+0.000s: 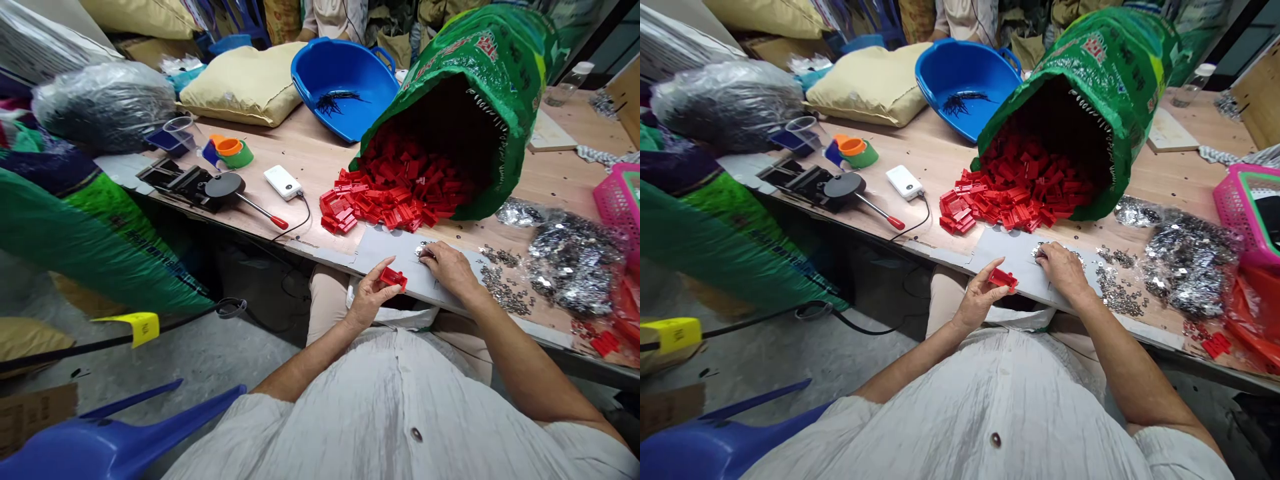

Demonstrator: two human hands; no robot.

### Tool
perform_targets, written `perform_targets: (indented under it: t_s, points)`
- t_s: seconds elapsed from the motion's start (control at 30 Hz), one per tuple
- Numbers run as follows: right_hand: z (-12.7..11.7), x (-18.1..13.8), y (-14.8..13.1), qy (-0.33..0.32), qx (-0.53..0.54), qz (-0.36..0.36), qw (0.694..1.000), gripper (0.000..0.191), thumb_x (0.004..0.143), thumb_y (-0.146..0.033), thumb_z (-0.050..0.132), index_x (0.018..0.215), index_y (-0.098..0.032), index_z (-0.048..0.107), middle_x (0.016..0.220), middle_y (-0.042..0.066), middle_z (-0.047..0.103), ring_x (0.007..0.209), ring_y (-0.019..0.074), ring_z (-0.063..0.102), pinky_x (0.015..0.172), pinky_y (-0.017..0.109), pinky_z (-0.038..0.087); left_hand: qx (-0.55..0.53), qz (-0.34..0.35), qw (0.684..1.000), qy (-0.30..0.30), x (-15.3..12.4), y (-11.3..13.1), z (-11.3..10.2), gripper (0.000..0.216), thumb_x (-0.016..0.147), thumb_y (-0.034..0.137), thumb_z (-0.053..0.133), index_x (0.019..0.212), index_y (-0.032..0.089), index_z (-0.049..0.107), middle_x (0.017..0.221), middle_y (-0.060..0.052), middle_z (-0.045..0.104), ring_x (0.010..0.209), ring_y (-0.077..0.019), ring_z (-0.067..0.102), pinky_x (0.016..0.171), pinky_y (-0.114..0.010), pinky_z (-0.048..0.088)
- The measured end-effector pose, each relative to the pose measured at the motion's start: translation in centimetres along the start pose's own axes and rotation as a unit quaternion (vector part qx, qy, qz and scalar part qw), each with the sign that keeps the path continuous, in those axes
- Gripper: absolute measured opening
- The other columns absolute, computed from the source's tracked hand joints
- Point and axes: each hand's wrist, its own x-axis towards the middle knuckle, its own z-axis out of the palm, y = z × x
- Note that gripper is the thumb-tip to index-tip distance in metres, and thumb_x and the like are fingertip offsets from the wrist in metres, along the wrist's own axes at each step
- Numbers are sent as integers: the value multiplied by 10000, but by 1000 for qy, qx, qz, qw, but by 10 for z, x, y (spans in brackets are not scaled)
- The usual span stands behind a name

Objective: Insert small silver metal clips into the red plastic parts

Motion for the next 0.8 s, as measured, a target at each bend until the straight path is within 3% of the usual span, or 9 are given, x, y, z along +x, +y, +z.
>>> perform_targets:
  t_s: [0.13, 0.33, 0.6, 0.8]
  points:
    - [1, 0, 4, 4, 18, -6, 1000, 91, 890, -240, 519, 882, -226, 609, 930, 67, 667, 861, 230, 605, 727, 334, 408, -6, 3, 1000, 5, 0, -1, -3, 655, 748, 285, 780, 1356, 259, 536, 923, 1, 679, 919, -175, 703, 926, -367, 553]
    - [2, -4, 19, 19, 51, 39, 998, 113, 886, -257, 515, 965, -242, 594, 850, 52, 695, 755, 228, 606, 666, 324, 384, 1, 4, 1000, 0, 2, 0, 0, 662, 763, 286, 772, 1376, 265, 524, 938, 0, 695, 946, -173, 703, 959, -359, 527]
    - [1, -4, 11, 9, 22, -4, 1000, 139, 916, -231, 500, 962, -226, 631, 1010, 74, 691, 929, 236, 615, 765, 336, 421, 1, 5, 1000, -14, 2, 0, 6, 667, 767, 288, 771, 1384, 247, 523, 954, -15, 706, 920, -169, 707, 935, -331, 521]
    - [0, 9, -2, -1, -27, 11, 1000, 168, 933, -242, 499, 1007, -218, 648, 1060, 80, 664, 954, 227, 606, 755, 319, 411, -17, -18, 1000, -1, 0, 5, 7, 665, 741, 266, 794, 1358, 242, 550, 938, -8, 703, 909, -160, 690, 924, -317, 509]
